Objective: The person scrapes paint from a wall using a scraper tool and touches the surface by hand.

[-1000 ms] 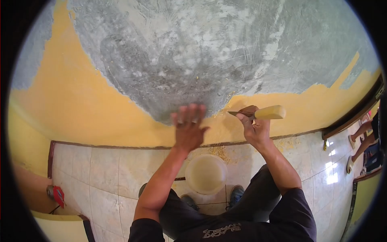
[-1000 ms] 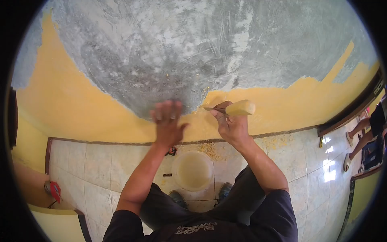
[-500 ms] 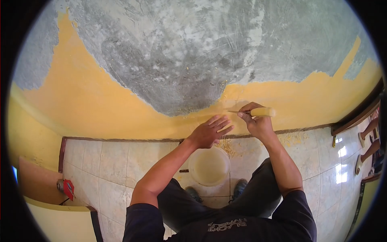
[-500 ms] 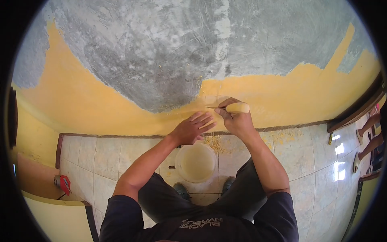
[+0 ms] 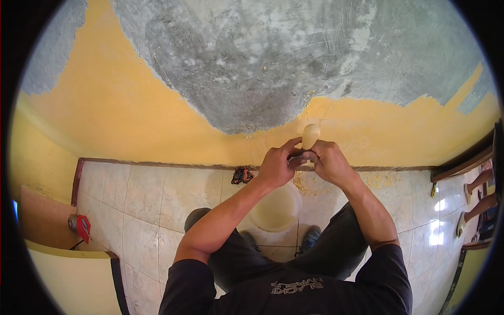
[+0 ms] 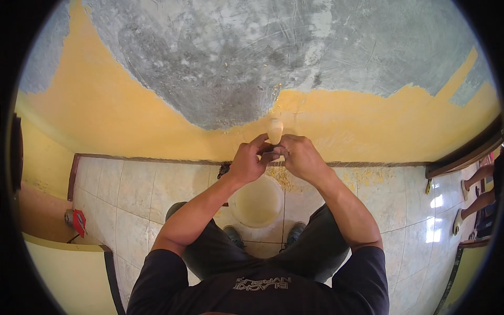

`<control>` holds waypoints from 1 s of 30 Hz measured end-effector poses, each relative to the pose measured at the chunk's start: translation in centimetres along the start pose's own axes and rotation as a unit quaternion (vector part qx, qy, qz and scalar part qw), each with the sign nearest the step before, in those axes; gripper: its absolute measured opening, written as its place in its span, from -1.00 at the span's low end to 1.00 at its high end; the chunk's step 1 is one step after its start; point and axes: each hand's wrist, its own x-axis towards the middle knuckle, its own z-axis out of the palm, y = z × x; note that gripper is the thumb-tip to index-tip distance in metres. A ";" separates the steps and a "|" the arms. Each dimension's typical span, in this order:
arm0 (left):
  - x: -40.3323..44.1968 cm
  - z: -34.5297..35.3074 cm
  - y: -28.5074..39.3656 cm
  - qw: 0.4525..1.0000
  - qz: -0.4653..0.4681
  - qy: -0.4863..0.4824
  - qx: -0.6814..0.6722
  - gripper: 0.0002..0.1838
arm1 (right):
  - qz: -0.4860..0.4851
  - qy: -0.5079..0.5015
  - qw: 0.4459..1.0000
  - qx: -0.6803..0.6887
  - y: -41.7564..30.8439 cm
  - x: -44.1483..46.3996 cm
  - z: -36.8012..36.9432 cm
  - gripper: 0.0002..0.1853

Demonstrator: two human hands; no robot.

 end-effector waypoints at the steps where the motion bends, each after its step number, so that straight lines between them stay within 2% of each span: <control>1: 0.0 -0.5 0.0 0.999 -0.036 -0.017 -0.005 -0.57 | -0.009 -0.029 0.999 -0.016 -0.1 0.0 0.2 -0.87; 3: -0.2 -0.8 -0.7 0.997 -0.071 -0.037 -0.013 -0.64 | 0.001 -0.059 0.998 0.015 -0.3 -0.3 0.3 -0.85; 5: -1.6 0.1 -3.2 0.994 -0.101 -0.045 -0.016 -0.72 | 0.001 -0.109 0.981 -0.160 -1.5 -0.7 0.0 -0.80; 6: -2.2 0.7 -4.7 0.993 -0.110 -0.048 -0.021 -0.72 | 0.033 -0.141 0.976 -0.161 -1.2 -1.0 -0.1 -0.71; 8: -4.7 2.1 -7.9 0.989 -0.128 -0.026 0.065 -0.77 | 0.047 -0.166 0.969 -0.176 -0.5 -1.3 -0.2 -0.68; 9: -6.0 2.7 -9.5 0.989 -0.133 -0.031 0.062 -0.77 | 0.046 -0.171 0.963 -0.202 -0.2 -1.0 -0.6 -0.65; 11: -9.0 3.8 -12.4 0.962 -0.240 -0.085 0.099 -0.71 | 0.053 -0.181 0.962 -0.198 0.0 -0.7 -0.7 -0.61; 12: -10.4 4.1 -13.4 0.962 -0.240 -0.084 0.098 -0.71 | 0.035 -0.177 0.966 -0.185 -0.1 -0.6 -0.7 -0.60; 14: -12.4 4.8 -15.2 0.948 -0.232 -0.189 0.107 -0.67 | 0.012 -0.172 0.969 -0.175 -0.3 -0.2 -0.7 -0.60; 16: -13.6 6.2 -16.6 0.946 -0.226 -0.208 0.104 -0.65 | 0.051 -0.231 0.962 -0.136 -0.9 -0.3 -0.7 -0.57; 17: -14.0 6.4 -17.4 0.943 -0.219 -0.228 0.108 -0.62 | 0.046 -0.230 0.963 -0.135 -1.0 -0.3 -0.8 -0.57; 18: -14.2 7.0 -18.2 0.923 -0.227 -0.259 0.172 -0.60 | 0.045 -0.235 0.962 -0.129 -0.9 -0.4 -1.0 -0.57; 21: -14.0 8.0 -18.7 0.913 -0.268 -0.268 0.152 -0.58 | 0.034 -0.227 0.967 -0.110 -1.1 -0.6 -1.9 -0.56; 22: -15.2 9.5 -22.2 0.904 -0.264 -0.281 0.188 -0.59 | 0.031 -0.219 0.970 -0.099 -1.2 -0.7 -2.2 -0.56; 23: -15.0 9.4 -22.1 0.905 -0.260 -0.278 0.190 -0.59 | 0.028 -0.215 0.971 -0.102 -1.3 -0.9 -2.5 -0.56; 25: -14.8 8.8 -21.0 0.878 -0.234 -0.361 0.209 -0.66 | 0.039 -0.192 0.974 -0.116 -1.3 -1.4 -2.7 -0.55; 30: -13.4 7.2 -18.5 0.864 -0.213 -0.366 0.271 -0.76 | 0.046 -0.203 0.973 -0.102 -0.8 -1.8 -3.3 -0.53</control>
